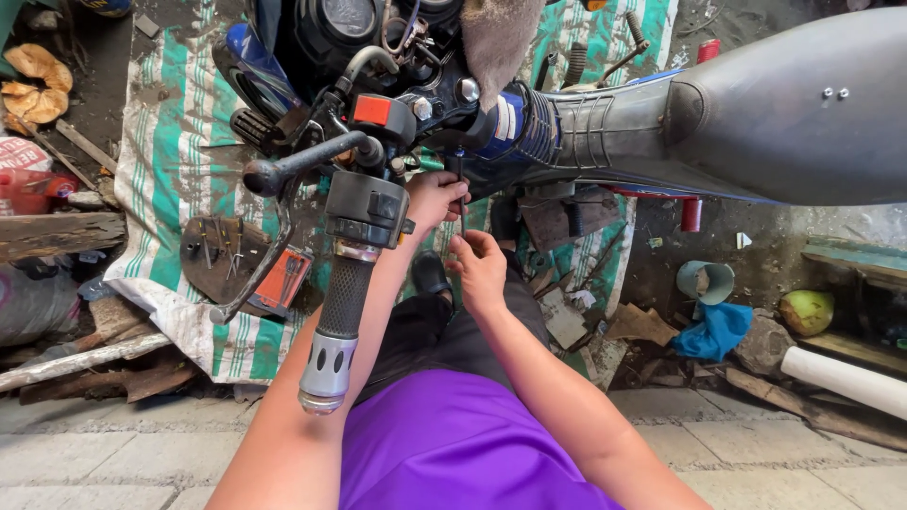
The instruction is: The person uses a T-handle wrench to loosen and tighten bolts on the motorcycle's handlebar and side panel. They remove a bolt, walk to a workbench to retrieve a nut, and then return to reattach the bolt to the motorcycle's side panel.
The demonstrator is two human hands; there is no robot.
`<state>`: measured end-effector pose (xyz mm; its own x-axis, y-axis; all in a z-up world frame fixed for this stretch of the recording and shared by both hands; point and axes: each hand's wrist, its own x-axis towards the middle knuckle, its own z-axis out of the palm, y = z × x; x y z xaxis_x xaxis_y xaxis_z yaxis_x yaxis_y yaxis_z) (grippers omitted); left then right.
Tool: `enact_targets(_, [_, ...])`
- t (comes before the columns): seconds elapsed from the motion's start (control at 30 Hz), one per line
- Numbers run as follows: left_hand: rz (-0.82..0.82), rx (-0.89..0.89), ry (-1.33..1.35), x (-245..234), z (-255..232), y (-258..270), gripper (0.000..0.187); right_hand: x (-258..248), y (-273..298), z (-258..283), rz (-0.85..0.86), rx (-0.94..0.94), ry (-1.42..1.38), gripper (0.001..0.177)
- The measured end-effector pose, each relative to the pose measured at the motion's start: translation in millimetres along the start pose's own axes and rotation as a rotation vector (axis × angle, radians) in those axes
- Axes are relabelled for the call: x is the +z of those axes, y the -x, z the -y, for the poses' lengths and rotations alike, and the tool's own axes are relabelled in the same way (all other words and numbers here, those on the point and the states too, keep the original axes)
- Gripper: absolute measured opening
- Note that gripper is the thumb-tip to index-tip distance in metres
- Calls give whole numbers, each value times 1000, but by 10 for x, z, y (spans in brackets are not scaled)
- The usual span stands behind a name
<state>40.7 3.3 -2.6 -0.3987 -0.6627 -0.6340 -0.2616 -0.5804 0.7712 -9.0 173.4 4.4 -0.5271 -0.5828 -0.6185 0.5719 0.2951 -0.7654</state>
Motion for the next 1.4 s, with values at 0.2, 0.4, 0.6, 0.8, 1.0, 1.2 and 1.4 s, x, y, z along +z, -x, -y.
enact_targets(0.2, [22,-5,16,-38,23,-30,25,30,-294,-255,171,437,-576,8])
enact_targets(0.4, [-7,0,-32,-19,-180,108,21,51,43,215,242,323,-513,24])
enact_targets(0.6, [-41,18,-5,11,-192,165,24,-6,-223,-125,92,152,-329,20])
enact_targets(0.8, [-34,-33,32,30,-205,216,20,-21,-377,-85,373,661,-798,29])
enact_targets(1.0, [-69,-34,29,86,-160,162,20,-24,-8,146,8,-49,218,44])
enact_targets(1.2, [-66,-30,7,94,-307,289,23,-164,-199,-146,-17,-368,668,14])
enact_targets(1.4, [-42,-65,-15,42,-172,143,22,-37,-150,-92,431,634,-727,42])
